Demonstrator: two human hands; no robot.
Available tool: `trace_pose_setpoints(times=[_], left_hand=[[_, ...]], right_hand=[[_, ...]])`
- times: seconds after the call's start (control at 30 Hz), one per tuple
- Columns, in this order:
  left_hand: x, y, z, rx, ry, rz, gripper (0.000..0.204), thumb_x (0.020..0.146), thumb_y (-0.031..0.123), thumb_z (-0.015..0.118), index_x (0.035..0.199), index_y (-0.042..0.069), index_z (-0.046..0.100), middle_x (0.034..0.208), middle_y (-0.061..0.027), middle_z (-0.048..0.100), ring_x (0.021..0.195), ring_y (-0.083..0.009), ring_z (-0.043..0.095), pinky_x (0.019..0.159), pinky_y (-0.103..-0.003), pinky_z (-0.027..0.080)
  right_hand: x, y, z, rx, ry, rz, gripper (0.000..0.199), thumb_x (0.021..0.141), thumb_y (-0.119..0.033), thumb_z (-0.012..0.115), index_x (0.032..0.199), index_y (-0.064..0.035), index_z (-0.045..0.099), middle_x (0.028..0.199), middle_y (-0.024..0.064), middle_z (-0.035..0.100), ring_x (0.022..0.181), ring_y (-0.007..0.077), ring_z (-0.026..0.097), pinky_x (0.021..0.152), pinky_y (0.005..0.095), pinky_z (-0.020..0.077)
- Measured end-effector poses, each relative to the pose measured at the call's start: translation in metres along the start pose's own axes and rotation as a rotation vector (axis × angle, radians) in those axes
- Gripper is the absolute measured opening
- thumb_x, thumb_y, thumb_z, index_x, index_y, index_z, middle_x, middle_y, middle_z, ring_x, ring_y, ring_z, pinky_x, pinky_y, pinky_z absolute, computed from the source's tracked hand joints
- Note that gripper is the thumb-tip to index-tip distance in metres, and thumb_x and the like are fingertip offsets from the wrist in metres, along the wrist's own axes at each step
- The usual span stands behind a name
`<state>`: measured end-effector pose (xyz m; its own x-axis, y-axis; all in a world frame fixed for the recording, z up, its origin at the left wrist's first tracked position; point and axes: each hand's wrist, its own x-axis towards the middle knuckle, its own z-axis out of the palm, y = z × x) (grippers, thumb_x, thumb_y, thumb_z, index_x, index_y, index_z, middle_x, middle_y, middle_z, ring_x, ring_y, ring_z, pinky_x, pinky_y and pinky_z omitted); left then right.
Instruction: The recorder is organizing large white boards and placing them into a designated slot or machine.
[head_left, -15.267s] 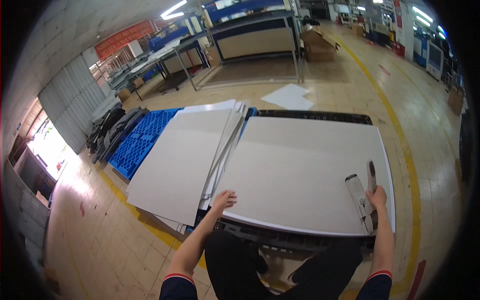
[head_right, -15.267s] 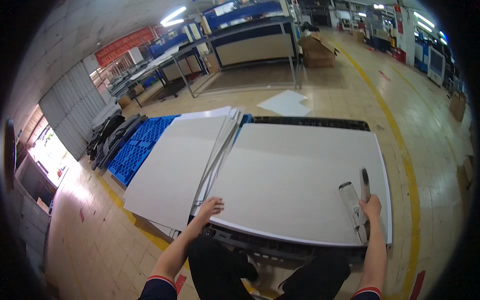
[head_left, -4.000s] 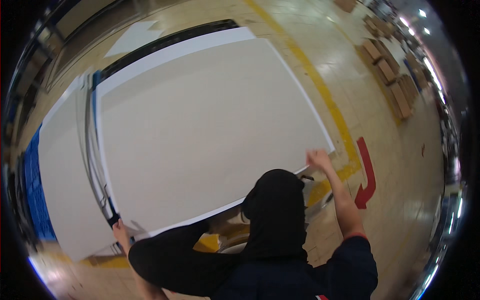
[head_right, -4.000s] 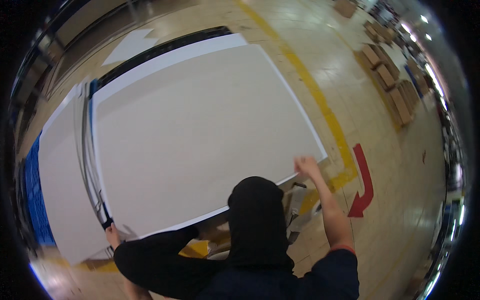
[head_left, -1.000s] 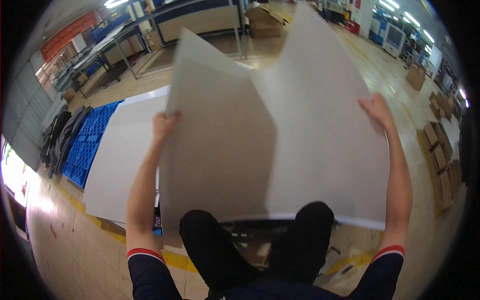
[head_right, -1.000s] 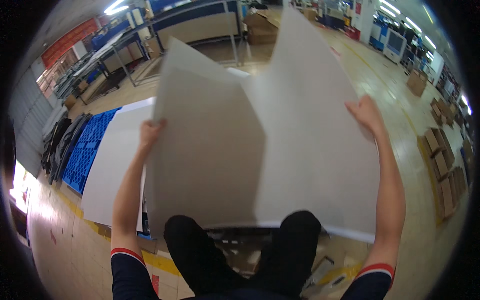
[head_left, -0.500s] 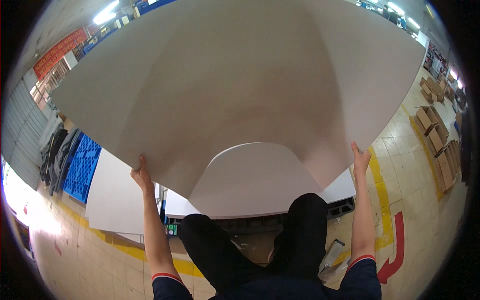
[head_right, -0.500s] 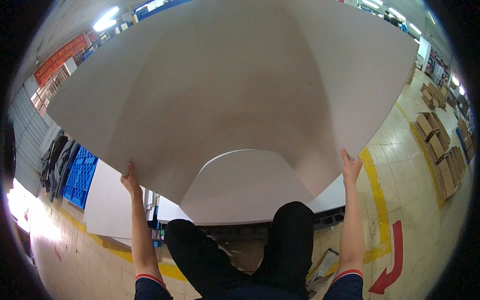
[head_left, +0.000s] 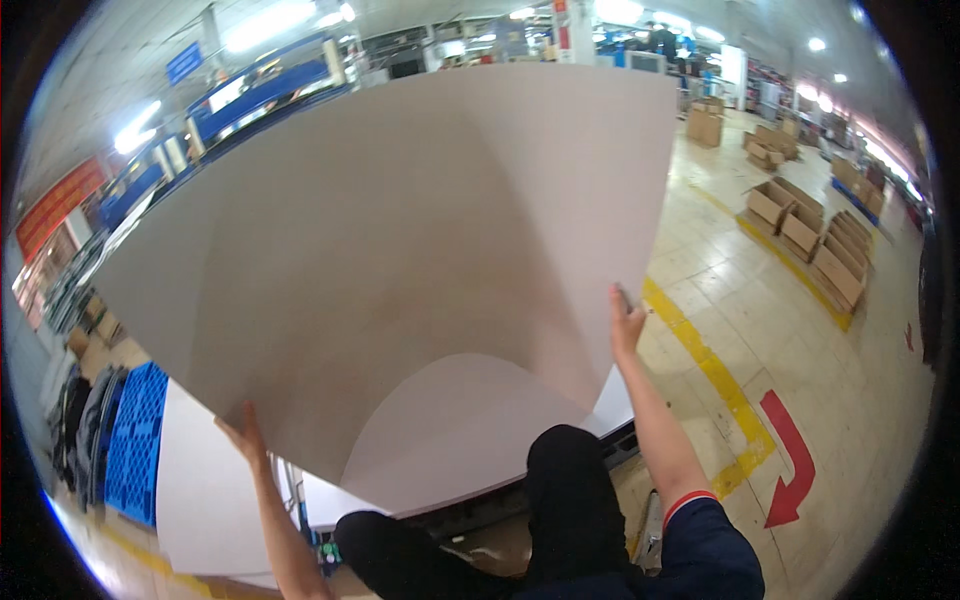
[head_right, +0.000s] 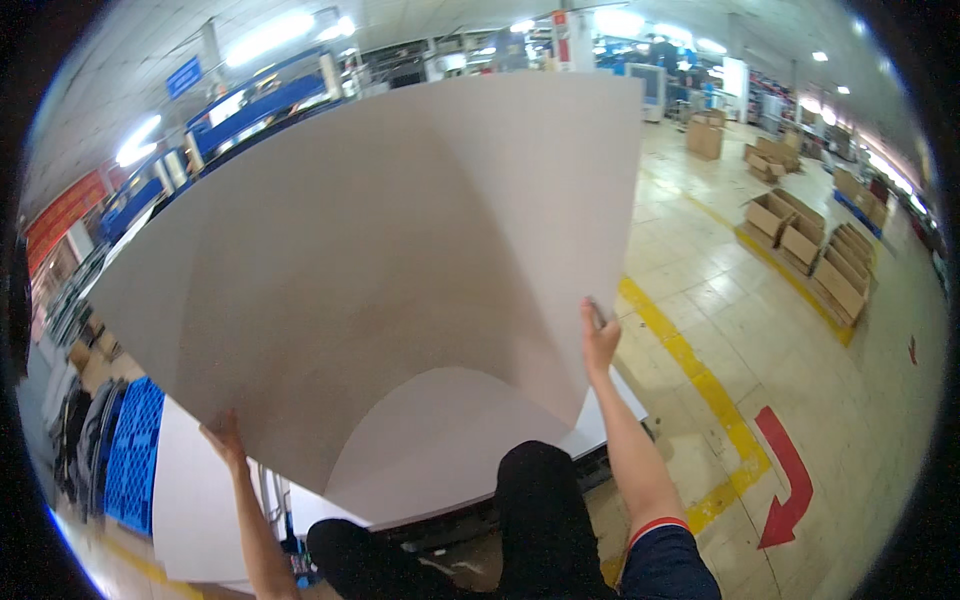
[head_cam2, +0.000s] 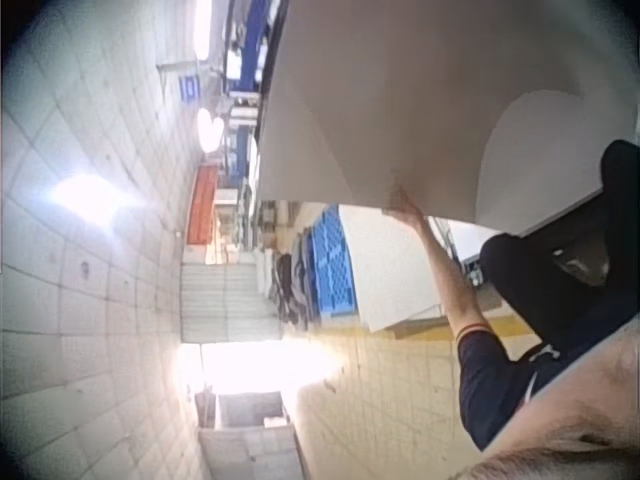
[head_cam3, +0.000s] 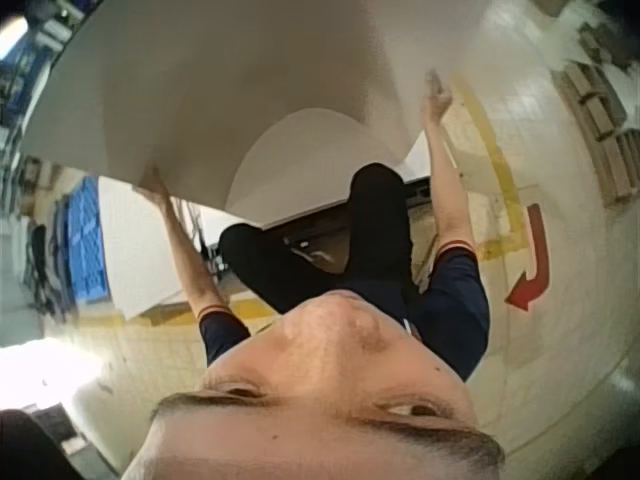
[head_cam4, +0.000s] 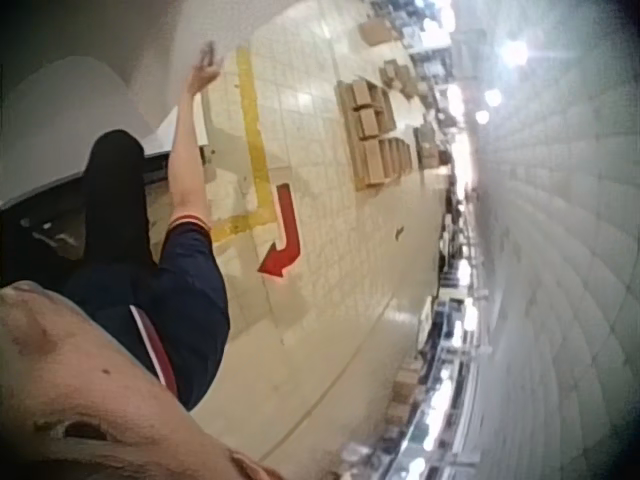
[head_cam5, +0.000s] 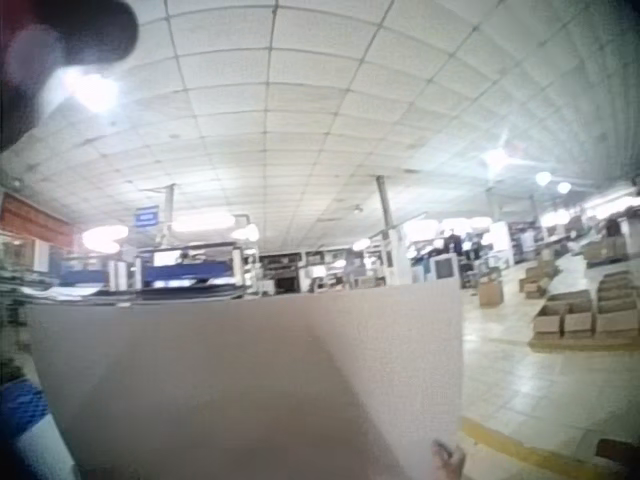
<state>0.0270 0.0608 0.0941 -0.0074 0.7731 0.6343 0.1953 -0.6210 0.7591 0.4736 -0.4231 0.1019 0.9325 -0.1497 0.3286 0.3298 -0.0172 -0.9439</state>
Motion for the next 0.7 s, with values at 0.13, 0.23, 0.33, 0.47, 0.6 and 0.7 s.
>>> trace_pose_setpoints(times=[0.13, 0.23, 0.33, 0.47, 0.6, 0.7], left_hand=[[0.003, 0.006, 0.009, 0.000, 0.052, -0.054, 0.052, 0.080, 0.023, 0.063, 0.120, 0.000, 0.040, 0.113, -0.0162, 0.048, 0.102, -0.0279, 0.046, 0.089, -0.038, 0.037], [0.010, -0.009, 0.013, -0.006, 0.101, 0.038, 0.050, 0.080, 0.023, 0.063, 0.119, 0.000, 0.042, 0.111, -0.0169, 0.050, 0.101, -0.0287, 0.047, 0.088, -0.038, 0.038], [0.016, -0.013, 0.010, -0.018, 0.053, -0.106, 0.050, 0.080, 0.025, 0.063, 0.119, 0.000, 0.043, 0.112, -0.0173, 0.050, 0.102, -0.0284, 0.047, 0.088, -0.039, 0.038], [0.007, -0.018, 0.010, -0.151, 0.112, -0.055, 0.054, 0.078, 0.028, 0.065, 0.120, 0.001, 0.041, 0.113, -0.0168, 0.048, 0.103, -0.0260, 0.046, 0.085, -0.038, 0.040], [0.007, -0.005, 0.015, -0.341, 0.107, -0.141, 0.056, 0.078, 0.031, 0.064, 0.119, 0.002, 0.039, 0.114, -0.0155, 0.046, 0.103, -0.0270, 0.046, 0.086, -0.037, 0.039], [0.007, 0.011, 0.021, -0.206, 0.090, -0.236, 0.056, 0.079, 0.035, 0.062, 0.117, 0.000, 0.039, 0.111, -0.0150, 0.048, 0.099, -0.0264, 0.048, 0.085, -0.037, 0.039]], right_hand=[[-0.008, -0.003, 0.012, -0.196, 0.268, -0.478, 0.058, 0.075, -0.030, 0.068, 0.112, 0.0094, 0.048, 0.106, 0.0210, 0.057, 0.096, 0.0268, 0.055, 0.084, 0.0338, 0.0419], [-0.002, 0.000, 0.023, -0.001, 0.025, -0.354, 0.054, 0.076, -0.024, 0.067, 0.113, 0.0095, 0.046, 0.108, 0.0217, 0.056, 0.099, 0.0282, 0.054, 0.086, 0.0336, 0.0410], [0.031, 0.020, 0.010, -0.056, 0.030, -0.382, 0.052, 0.076, -0.021, 0.066, 0.114, 0.0085, 0.045, 0.110, 0.0214, 0.055, 0.103, 0.0291, 0.052, 0.087, 0.0338, 0.0404], [0.050, 0.028, -0.008, -0.096, 0.000, -0.347, 0.056, 0.075, -0.025, 0.067, 0.114, 0.0092, 0.045, 0.111, 0.0232, 0.054, 0.103, 0.0289, 0.052, 0.086, 0.0327, 0.0408], [0.047, 0.046, -0.020, -0.320, 0.283, -0.253, 0.051, 0.075, -0.030, 0.068, 0.106, 0.0069, 0.051, 0.101, 0.0206, 0.058, 0.094, 0.0264, 0.056, 0.081, 0.0318, 0.0429], [0.041, 0.030, -0.030, -0.124, 0.092, -0.099, 0.042, 0.075, -0.033, 0.067, 0.093, 0.0030, 0.055, 0.083, 0.0148, 0.060, 0.077, 0.0212, 0.056, 0.069, 0.0307, 0.0438]])
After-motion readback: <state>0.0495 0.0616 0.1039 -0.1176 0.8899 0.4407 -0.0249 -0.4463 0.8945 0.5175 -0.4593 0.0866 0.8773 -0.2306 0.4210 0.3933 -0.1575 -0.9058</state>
